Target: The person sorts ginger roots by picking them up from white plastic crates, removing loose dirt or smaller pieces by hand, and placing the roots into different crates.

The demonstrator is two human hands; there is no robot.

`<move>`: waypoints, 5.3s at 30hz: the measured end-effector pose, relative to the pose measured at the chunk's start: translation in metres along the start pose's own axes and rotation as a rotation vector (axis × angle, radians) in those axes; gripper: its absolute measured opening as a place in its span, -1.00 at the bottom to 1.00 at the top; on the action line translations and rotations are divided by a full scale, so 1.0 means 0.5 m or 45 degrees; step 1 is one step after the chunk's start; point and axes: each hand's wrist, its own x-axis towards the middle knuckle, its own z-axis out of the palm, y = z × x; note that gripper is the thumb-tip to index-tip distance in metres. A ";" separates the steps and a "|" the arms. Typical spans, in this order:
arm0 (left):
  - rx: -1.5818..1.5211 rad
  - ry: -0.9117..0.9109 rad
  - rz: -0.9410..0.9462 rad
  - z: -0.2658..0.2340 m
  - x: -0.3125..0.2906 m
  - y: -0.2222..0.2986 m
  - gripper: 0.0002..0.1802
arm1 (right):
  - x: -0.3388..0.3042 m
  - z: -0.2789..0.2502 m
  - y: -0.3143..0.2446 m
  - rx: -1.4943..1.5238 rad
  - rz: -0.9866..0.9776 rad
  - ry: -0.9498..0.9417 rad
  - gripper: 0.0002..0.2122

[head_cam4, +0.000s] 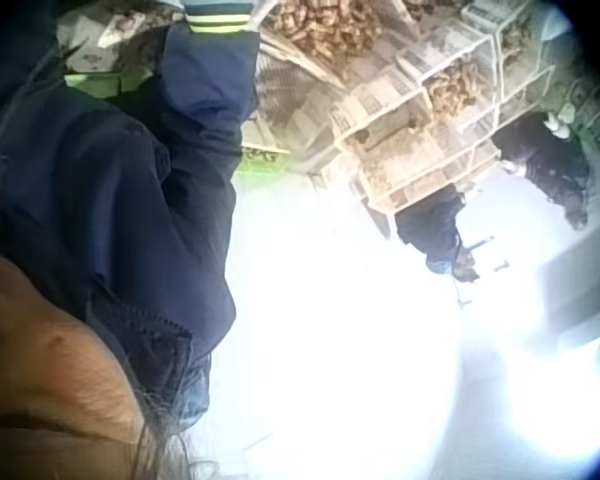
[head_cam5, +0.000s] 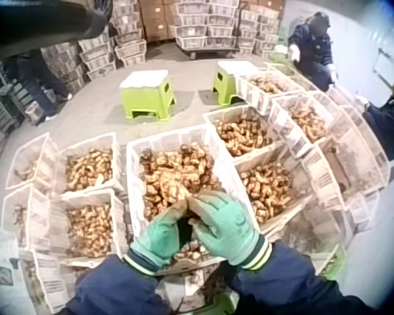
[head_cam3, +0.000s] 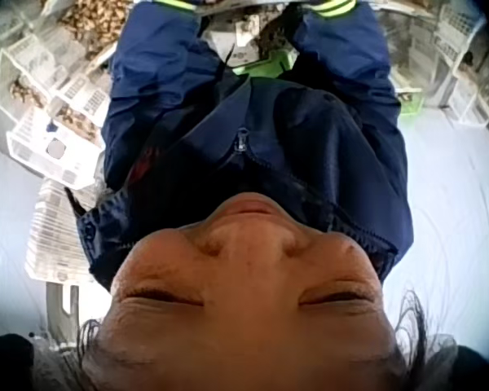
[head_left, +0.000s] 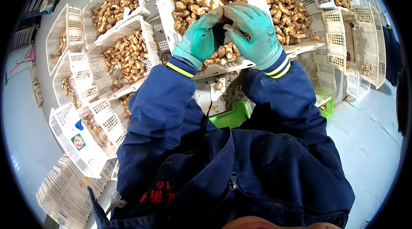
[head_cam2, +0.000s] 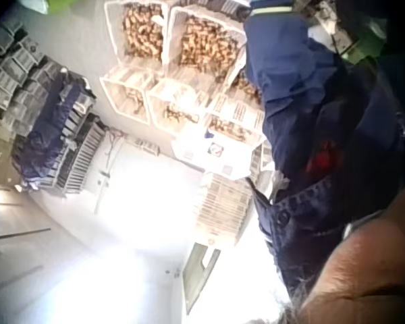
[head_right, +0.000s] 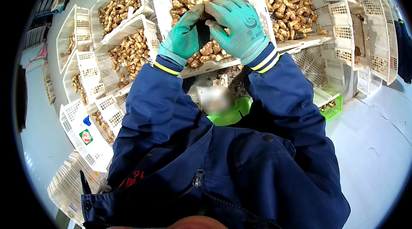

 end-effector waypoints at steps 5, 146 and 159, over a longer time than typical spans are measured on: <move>0.131 0.412 0.013 0.006 -0.023 0.012 -0.75 | -0.007 0.011 -0.004 0.556 0.279 0.101 -0.77; 0.958 0.710 0.158 0.068 -0.015 -0.005 -0.42 | -0.024 0.029 0.059 1.017 0.631 -0.147 -0.65; 1.238 0.672 0.636 0.098 -0.008 -0.016 -0.60 | -0.036 0.032 0.087 0.980 0.301 0.230 -0.62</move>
